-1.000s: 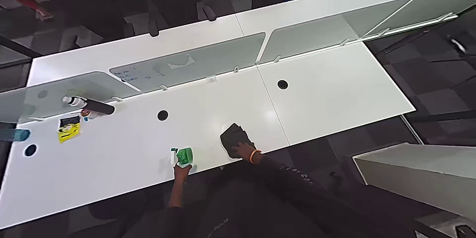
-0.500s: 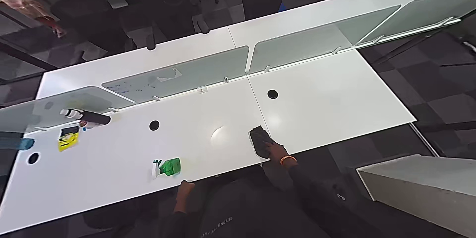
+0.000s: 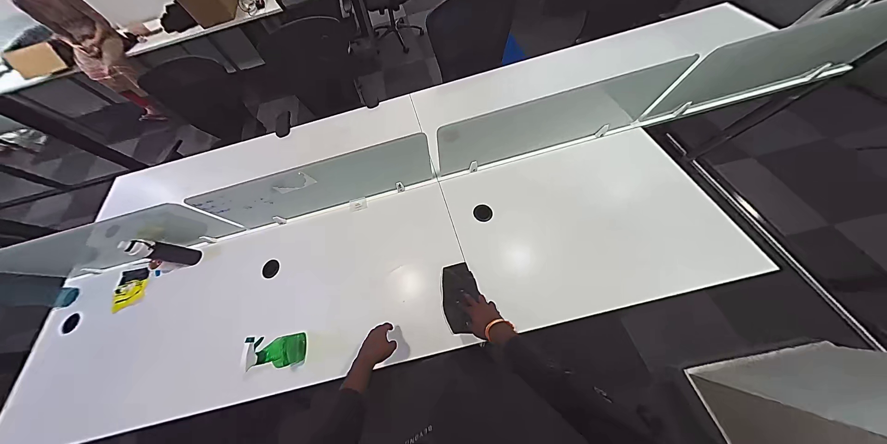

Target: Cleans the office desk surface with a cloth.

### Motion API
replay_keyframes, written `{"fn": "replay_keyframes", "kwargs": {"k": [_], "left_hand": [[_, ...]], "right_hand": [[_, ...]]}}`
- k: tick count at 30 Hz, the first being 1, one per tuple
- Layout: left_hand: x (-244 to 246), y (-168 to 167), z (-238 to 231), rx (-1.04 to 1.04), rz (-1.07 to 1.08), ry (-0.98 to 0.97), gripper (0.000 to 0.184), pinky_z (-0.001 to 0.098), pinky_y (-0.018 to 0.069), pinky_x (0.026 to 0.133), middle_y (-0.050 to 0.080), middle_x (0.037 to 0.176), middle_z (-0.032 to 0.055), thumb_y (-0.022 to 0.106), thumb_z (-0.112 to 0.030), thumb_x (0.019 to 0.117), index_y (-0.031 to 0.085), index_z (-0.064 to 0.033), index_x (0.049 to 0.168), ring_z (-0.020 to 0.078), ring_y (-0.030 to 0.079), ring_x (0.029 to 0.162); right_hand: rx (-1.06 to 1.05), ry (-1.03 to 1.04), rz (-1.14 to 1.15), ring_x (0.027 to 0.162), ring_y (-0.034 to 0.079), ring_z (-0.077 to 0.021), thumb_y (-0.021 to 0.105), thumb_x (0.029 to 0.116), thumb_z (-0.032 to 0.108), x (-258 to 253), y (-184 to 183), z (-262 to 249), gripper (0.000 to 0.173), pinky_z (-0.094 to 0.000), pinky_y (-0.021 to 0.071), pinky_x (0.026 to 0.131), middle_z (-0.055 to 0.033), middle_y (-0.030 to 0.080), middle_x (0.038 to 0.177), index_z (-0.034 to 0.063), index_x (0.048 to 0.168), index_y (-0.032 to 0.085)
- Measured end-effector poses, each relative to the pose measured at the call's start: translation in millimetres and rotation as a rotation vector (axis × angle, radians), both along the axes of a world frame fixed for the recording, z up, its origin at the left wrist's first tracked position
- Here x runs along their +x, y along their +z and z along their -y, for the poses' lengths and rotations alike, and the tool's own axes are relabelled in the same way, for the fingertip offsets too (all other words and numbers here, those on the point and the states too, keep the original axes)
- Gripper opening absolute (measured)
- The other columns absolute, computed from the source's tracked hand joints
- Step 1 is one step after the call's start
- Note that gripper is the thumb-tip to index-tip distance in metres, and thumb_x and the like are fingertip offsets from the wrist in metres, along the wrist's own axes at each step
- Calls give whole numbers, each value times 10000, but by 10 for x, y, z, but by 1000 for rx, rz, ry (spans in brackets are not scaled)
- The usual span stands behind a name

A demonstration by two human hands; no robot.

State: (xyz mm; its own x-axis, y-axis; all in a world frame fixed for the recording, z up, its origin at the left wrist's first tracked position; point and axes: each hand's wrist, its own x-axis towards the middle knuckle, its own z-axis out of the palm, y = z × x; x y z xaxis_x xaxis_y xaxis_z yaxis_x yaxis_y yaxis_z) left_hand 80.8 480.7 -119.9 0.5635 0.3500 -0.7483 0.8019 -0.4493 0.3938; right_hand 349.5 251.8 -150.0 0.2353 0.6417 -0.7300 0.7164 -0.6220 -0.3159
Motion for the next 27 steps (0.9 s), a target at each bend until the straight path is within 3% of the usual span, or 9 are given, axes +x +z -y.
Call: {"fn": "replay_keyframes", "kwargs": {"k": [6,10,12,15,18,21,27], "left_hand": [[158,-30,178,-27,54,-37,564,518,434,1140,602,1398,217,695,-286,912,582,-36,1404,336,567,1329],[-27,-165,1,-18,13,-43,646,531,434,1138,576,1429,213,735,-302,871,550,-41,1433,343,549,1347],[-90,-217,-158,34,-29,-24,739,586,452,1100,530,1476,215,772,-324,822,522,-81,1473,390,526,1353],[47,-179,-388,162,-115,-7,888,699,421,1055,341,1624,218,801,-335,795,407,-151,1569,484,377,1444],[306,-191,-611,258,-98,-5,969,738,318,1114,180,1687,231,824,-318,788,334,-154,1607,507,210,1521],[631,-340,-768,309,-18,6,1049,749,278,1128,84,1704,237,868,-310,739,312,-176,1618,523,120,1539],[1234,-528,-995,417,-52,-6,1430,826,238,1073,-142,1706,208,965,-420,549,79,-299,1665,565,-35,1532]], "right_hand": [[-13,29,6,1528,219,-502,679,945,232,26,43,-78,690,-785,355,1056,-74,181,1729,280,1583,421],[-41,40,14,1464,317,-538,744,884,153,-12,273,-232,754,-763,405,1030,-168,261,1687,266,1568,446],[-5,47,49,1434,360,-534,773,826,88,-65,440,-316,825,-747,419,1024,-178,314,1659,281,1562,454],[34,51,91,1475,322,-502,782,784,31,-106,569,-413,886,-742,379,1069,-126,290,1684,290,1564,451],[12,48,110,1527,235,-493,710,855,-1,-159,491,-438,835,-762,300,1118,-110,229,1711,307,1578,428],[-28,-21,133,1569,116,-476,626,900,-49,-201,283,-375,854,-768,234,1156,-95,139,1736,340,1610,355],[-60,-90,184,1570,94,-483,674,854,-65,-175,-5,-560,955,-738,278,1155,-98,96,1742,348,1629,300]]}}
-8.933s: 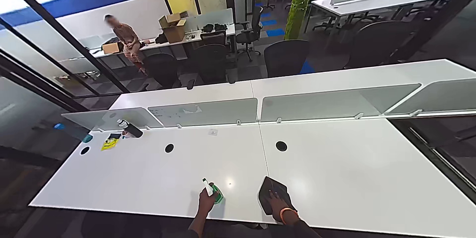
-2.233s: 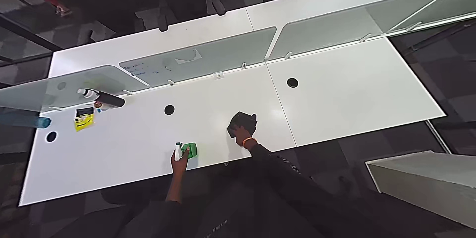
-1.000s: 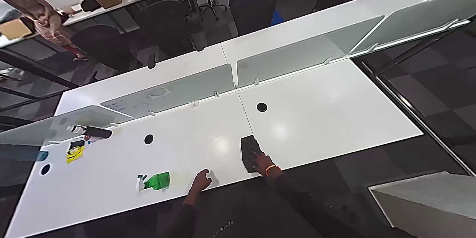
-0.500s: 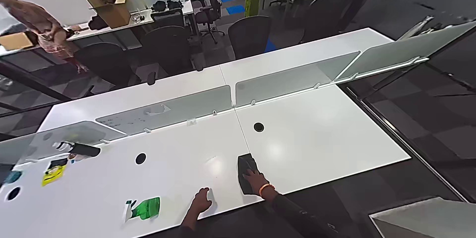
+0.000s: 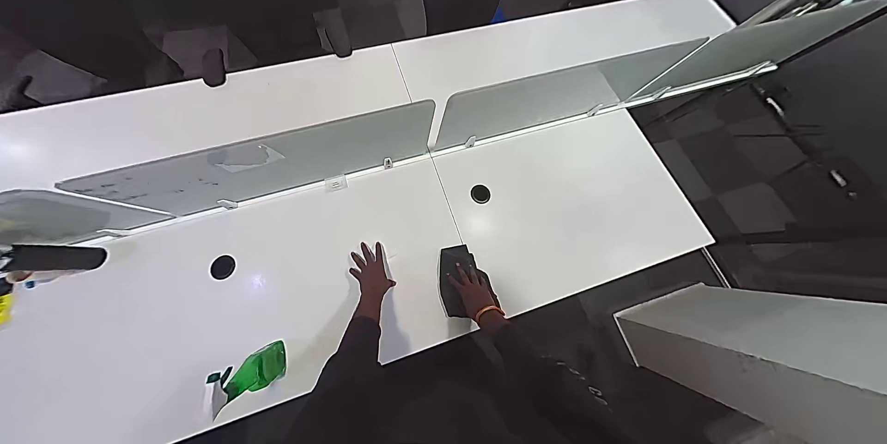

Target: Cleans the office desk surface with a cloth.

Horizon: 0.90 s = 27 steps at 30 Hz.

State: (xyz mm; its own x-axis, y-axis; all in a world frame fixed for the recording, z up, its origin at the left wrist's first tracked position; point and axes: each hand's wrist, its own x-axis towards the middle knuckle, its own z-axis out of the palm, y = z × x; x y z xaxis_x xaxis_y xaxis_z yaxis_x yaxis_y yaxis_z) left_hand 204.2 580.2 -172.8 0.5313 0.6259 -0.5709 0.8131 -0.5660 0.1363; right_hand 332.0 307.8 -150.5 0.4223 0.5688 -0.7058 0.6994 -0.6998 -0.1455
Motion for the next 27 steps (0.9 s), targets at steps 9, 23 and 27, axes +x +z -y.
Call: {"fn": "replay_keyframes", "kwargs": {"k": [9,23,27], "left_hand": [[261,-241,-279,-13,-106,47,1695,880,269,984,-226,1688,205,1018,-437,336,-25,-293,1664,595,-83,1514],[551,-248,-417,-199,-307,103,1741,918,235,950,-382,1602,261,1027,-359,374,-160,-247,1642,652,-214,1451],[566,-274,-430,-202,-340,100,1724,913,226,961,-368,1608,265,1019,-378,392,-161,-245,1641,652,-209,1453]], "right_hand": [[-9,-46,-3,1566,60,-499,850,748,109,480,-171,-571,1142,-699,315,1151,-106,7,1747,361,1653,200],[143,-61,83,1526,165,-552,939,691,162,1810,-307,-1973,1147,-738,389,1077,-151,104,1732,334,1628,300],[169,-86,112,1529,149,-555,956,660,196,2252,-412,-2454,1187,-743,371,1094,-149,92,1734,320,1635,291]]}}
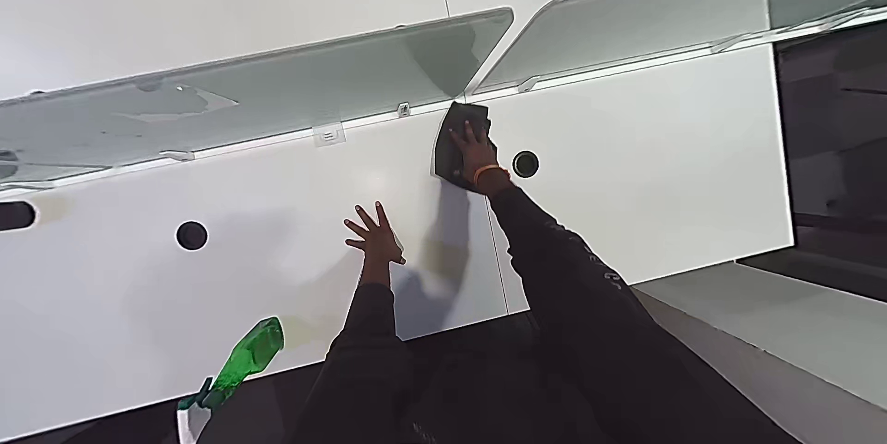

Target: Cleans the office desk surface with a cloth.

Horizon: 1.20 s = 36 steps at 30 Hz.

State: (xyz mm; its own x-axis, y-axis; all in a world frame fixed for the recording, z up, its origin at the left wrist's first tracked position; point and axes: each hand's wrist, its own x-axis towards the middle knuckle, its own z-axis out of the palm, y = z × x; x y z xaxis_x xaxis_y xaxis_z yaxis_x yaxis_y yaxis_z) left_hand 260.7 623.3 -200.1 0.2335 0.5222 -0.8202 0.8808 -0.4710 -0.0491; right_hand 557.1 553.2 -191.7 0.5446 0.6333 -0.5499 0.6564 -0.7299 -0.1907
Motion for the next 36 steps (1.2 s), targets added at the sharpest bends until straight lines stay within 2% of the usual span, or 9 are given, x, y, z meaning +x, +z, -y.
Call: {"fn": "replay_keyframes", "kwargs": {"k": [8,11,15,17,21,23,25,28,36], "left_hand": [[-5,-49,29,32,7,7,1698,917,226,955,-345,1627,248,1008,-372,399,-139,-268,1646,645,-196,1462],[-1,-42,28,39,10,11,1711,917,228,953,-354,1624,245,1013,-375,399,-161,-275,1640,644,-201,1461],[1,-31,41,43,11,14,1710,915,237,950,-361,1616,254,1013,-363,396,-158,-284,1641,646,-195,1461],[0,-35,45,50,11,11,1714,909,242,958,-361,1618,250,1010,-373,390,-160,-292,1640,642,-190,1466],[1,-40,51,62,13,19,1718,906,232,967,-363,1618,247,1015,-364,384,-155,-296,1640,649,-201,1458],[-7,-52,54,63,15,26,1717,905,228,970,-361,1618,248,1014,-374,383,-153,-296,1641,650,-199,1458],[-11,-57,58,62,18,28,1710,905,224,975,-360,1619,247,1010,-371,388,-150,-291,1642,643,-205,1460],[3,-46,49,55,20,28,1717,907,223,970,-365,1617,246,1011,-364,385,-157,-282,1641,646,-214,1455],[-16,-63,53,60,36,32,1705,908,224,968,-345,1629,241,1010,-354,383,-132,-283,1647,633,-200,1467]], "right_hand": [[19,-64,43,1547,164,-492,958,646,302,285,-29,-341,1108,-718,405,1077,-95,166,1728,348,1593,384],[77,-66,47,1529,226,-493,879,757,377,215,-61,-168,924,-686,402,1099,-113,196,1719,304,1569,442],[112,-169,35,1486,301,-518,807,873,383,-263,111,364,788,-686,460,1037,-164,226,1701,238,1562,455],[30,-209,23,1490,298,-504,741,902,408,-587,135,709,784,-647,461,1055,-182,199,1703,264,1593,400],[-93,-225,-11,1506,270,-510,693,891,494,-1383,213,1612,849,-633,468,1051,-212,162,1707,266,1626,334],[-145,-229,-41,1519,246,-503,688,899,514,-1689,232,1970,863,-660,390,1110,-195,133,1718,285,1636,303],[-184,-206,-61,1544,190,-489,663,918,542,-1808,210,2144,875,-696,232,1183,-170,70,1733,303,1651,250],[-143,-193,-49,1563,127,-489,721,881,506,-1699,129,2055,945,-679,108,1235,-201,45,1728,269,1657,237],[-38,-112,-8,1569,89,-484,741,848,500,-567,-5,1156,975,-666,155,1241,-209,64,1725,286,1655,238]]}}
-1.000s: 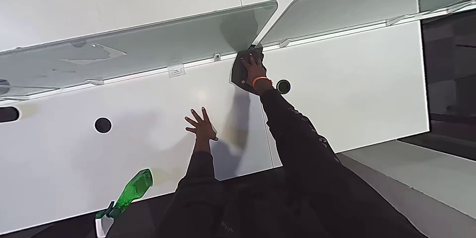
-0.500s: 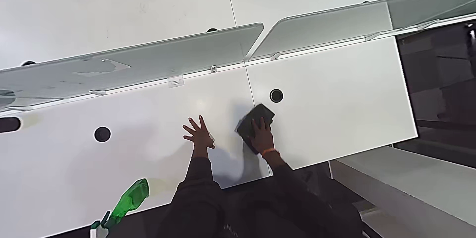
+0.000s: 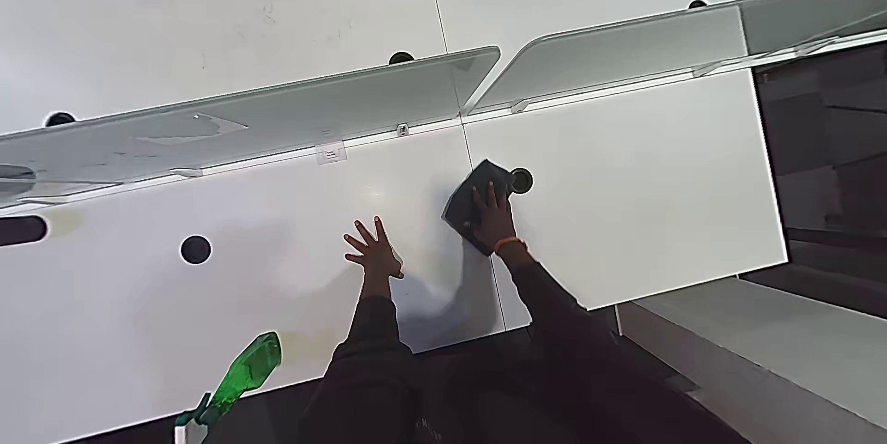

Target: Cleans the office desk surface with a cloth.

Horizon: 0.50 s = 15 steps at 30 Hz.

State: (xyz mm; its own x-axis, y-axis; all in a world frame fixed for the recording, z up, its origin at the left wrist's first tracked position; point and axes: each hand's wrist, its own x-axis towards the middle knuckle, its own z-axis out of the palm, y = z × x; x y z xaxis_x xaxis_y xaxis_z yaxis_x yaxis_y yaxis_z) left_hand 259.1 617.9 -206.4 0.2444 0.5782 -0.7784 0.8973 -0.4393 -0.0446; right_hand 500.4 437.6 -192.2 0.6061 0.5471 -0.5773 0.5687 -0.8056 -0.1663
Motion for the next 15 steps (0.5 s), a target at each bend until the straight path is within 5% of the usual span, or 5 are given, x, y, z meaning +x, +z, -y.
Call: {"fn": "replay_keyframes", "kwargs": {"k": [8,15], "left_hand": [[9,-2,-4,-9,-13,4,1715,911,229,964,-347,1626,246,1015,-352,384,-145,-283,1644,636,-202,1465],[2,36,-15,-11,1,-3,1687,916,217,965,-344,1627,250,1007,-372,406,-132,-285,1647,642,-198,1463]], "right_hand": [[5,-77,96,1520,157,-570,807,815,511,890,-2,-1132,1034,-739,260,1155,-254,119,1703,245,1648,256],[139,77,47,1513,142,-590,769,858,514,12,-3,-1680,920,-781,276,1121,-228,142,1708,284,1628,321]]}}
